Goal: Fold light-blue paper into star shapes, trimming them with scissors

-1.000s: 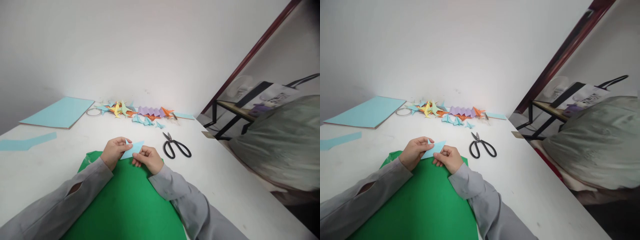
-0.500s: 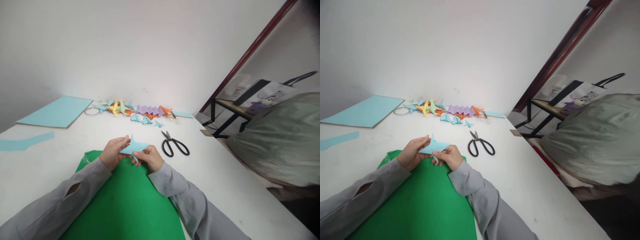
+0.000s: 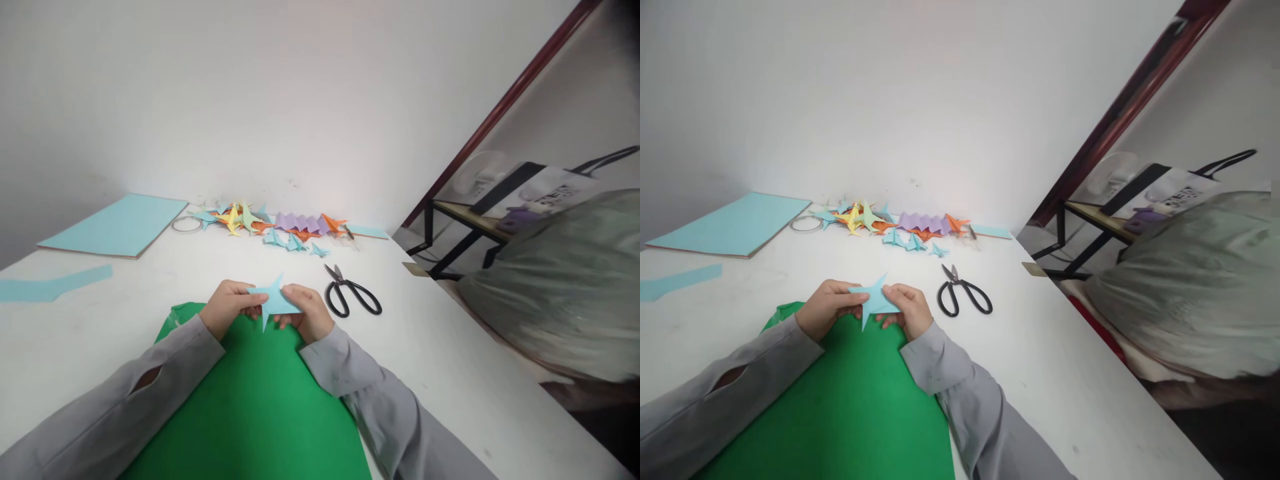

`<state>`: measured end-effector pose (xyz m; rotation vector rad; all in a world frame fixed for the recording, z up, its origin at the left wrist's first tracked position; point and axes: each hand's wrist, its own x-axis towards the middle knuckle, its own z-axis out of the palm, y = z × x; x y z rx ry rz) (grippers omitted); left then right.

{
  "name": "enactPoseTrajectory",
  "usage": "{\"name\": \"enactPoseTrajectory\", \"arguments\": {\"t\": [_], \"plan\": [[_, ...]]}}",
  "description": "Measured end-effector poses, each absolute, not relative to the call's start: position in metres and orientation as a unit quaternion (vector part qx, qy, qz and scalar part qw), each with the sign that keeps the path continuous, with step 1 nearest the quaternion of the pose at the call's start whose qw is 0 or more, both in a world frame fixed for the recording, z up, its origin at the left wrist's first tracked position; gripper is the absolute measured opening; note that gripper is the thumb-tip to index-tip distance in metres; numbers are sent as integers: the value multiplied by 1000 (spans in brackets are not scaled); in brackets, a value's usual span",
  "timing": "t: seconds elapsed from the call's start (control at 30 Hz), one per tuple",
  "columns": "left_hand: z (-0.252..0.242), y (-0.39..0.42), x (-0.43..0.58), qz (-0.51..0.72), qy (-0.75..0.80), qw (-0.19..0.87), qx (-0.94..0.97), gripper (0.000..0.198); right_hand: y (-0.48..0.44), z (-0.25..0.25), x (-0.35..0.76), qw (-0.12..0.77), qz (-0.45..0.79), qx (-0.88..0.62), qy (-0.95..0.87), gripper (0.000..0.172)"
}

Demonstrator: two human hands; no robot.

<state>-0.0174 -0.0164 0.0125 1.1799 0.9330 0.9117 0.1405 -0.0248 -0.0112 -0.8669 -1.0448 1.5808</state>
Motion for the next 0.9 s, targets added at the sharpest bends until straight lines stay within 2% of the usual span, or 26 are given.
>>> {"name": "enactPoseTrajectory", "arguments": {"t": [0.1, 0.23, 0.37, 0.5, 0.6, 0.7, 0.9], "plan": [[12, -15, -19, 392, 417, 610, 548, 28, -23, -13, 142, 484, 639, -373, -467, 29], [10, -14, -20, 405, 418, 627, 518, 38, -23, -16, 142, 465, 619, -383, -504, 28], [11, -15, -17, 434, 387, 655, 482, 46, -22, -16, 141, 498, 616, -381, -477, 29], [13, -23, -9, 451, 391, 637, 487, 32, -20, -17, 139, 561, 602, -384, -418, 27], [9, -25, -5, 439, 401, 599, 537, 25, -20, -19, 137, 565, 568, -404, -441, 26], [4, -23, -5, 453, 426, 598, 506, 32, -23, -19, 135, 541, 538, -420, -491, 27], [4, -22, -2, 478, 417, 635, 441, 31, -25, -18, 133, 538, 541, -427, -485, 31]]}}
